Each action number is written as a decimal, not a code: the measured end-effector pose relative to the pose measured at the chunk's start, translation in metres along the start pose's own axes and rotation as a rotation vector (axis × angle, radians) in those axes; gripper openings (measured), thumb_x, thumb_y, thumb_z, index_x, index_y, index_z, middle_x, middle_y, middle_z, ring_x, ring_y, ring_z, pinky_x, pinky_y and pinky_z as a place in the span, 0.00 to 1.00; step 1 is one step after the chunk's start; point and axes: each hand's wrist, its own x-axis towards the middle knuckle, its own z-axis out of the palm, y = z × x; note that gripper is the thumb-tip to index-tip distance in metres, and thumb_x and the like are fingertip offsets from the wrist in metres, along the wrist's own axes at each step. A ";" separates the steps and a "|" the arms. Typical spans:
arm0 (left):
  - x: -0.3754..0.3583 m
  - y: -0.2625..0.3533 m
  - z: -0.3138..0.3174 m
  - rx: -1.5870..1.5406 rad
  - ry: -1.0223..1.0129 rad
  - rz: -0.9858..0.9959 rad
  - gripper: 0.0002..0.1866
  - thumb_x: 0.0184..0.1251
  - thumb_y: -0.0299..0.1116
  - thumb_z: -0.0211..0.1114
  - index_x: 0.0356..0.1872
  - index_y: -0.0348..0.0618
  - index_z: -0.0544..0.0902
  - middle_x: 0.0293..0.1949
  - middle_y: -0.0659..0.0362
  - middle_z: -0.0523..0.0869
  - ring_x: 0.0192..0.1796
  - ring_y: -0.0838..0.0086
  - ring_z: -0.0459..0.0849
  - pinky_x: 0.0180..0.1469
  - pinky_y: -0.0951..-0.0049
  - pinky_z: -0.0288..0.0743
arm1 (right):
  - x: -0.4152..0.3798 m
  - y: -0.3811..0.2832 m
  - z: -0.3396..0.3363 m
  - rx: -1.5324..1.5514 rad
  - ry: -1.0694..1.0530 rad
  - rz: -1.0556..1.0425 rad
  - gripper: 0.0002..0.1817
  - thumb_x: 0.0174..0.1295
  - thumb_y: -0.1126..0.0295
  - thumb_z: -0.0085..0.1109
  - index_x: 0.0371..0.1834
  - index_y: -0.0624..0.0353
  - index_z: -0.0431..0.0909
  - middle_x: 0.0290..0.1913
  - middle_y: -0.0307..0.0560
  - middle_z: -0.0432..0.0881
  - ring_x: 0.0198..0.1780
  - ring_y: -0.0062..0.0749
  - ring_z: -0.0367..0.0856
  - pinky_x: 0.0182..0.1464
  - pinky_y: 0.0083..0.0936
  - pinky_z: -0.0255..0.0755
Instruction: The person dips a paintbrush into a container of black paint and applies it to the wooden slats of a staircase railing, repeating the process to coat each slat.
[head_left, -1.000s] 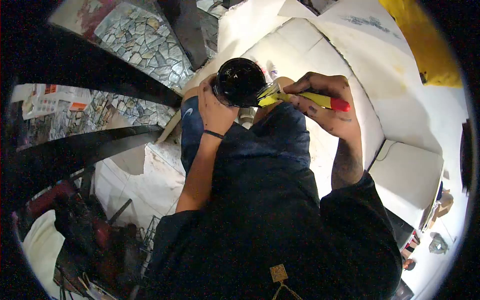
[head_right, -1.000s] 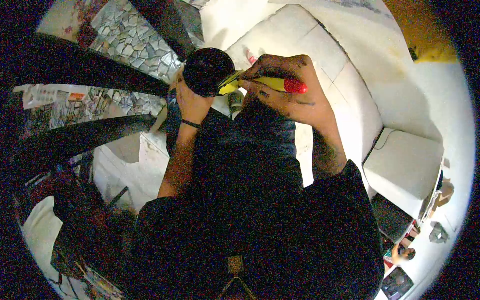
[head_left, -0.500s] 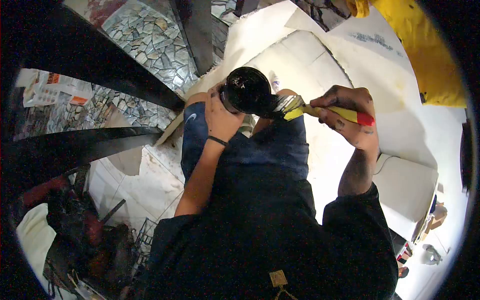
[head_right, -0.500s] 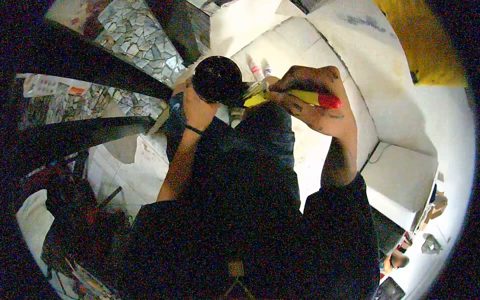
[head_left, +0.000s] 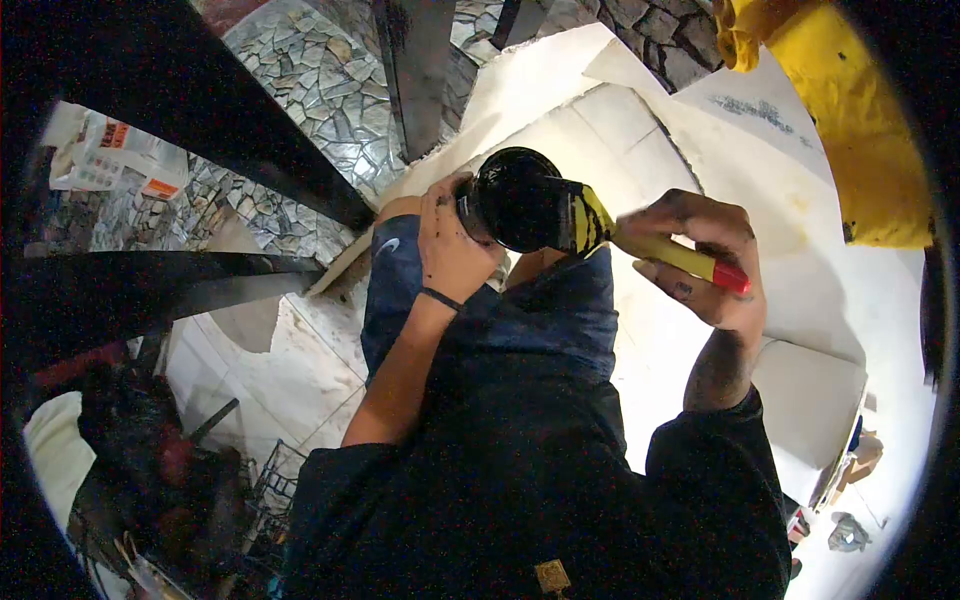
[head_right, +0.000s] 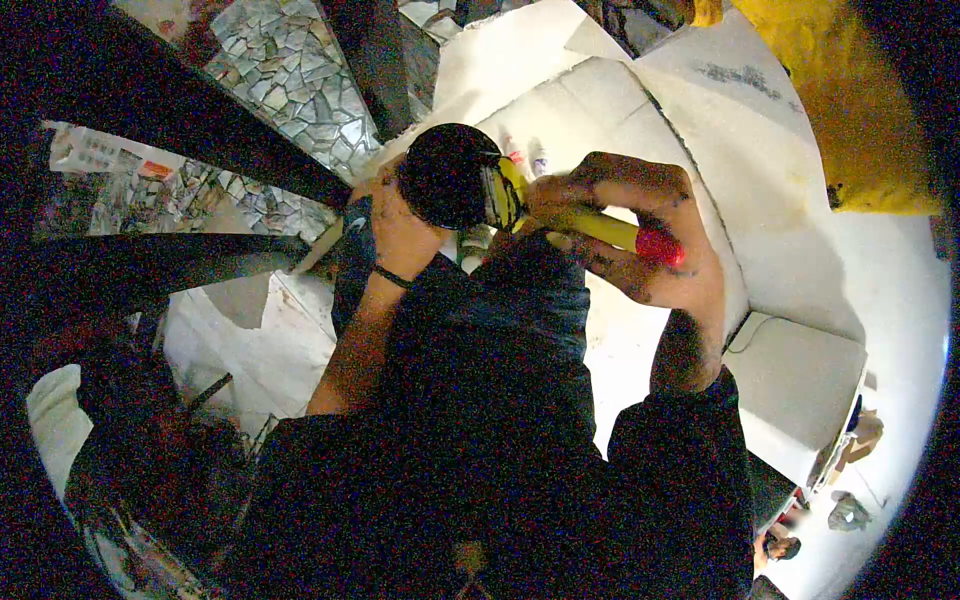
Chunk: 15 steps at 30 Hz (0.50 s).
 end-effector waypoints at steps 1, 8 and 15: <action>0.001 0.003 -0.003 0.007 0.000 -0.004 0.33 0.39 0.28 0.71 0.53 0.37 0.72 0.49 0.47 0.75 0.54 0.50 0.75 0.58 0.59 0.71 | -0.002 -0.004 0.006 0.154 0.073 0.092 0.16 0.39 0.79 0.68 0.35 0.69 0.81 0.40 0.55 0.85 0.40 0.41 0.84 0.42 0.27 0.76; 0.002 0.005 -0.008 -0.081 -0.042 -0.114 0.33 0.39 0.31 0.73 0.52 0.38 0.72 0.48 0.49 0.76 0.53 0.51 0.75 0.57 0.59 0.71 | 0.000 -0.002 -0.007 0.041 -0.037 -0.009 0.15 0.37 0.82 0.71 0.33 0.68 0.81 0.35 0.53 0.84 0.40 0.40 0.83 0.43 0.29 0.76; -0.002 -0.006 -0.008 -0.080 -0.004 -0.076 0.35 0.39 0.34 0.76 0.53 0.38 0.72 0.49 0.48 0.76 0.54 0.50 0.75 0.57 0.59 0.71 | 0.005 -0.008 -0.014 0.014 -0.108 -0.060 0.16 0.36 0.81 0.71 0.33 0.65 0.82 0.35 0.52 0.85 0.38 0.40 0.83 0.41 0.30 0.76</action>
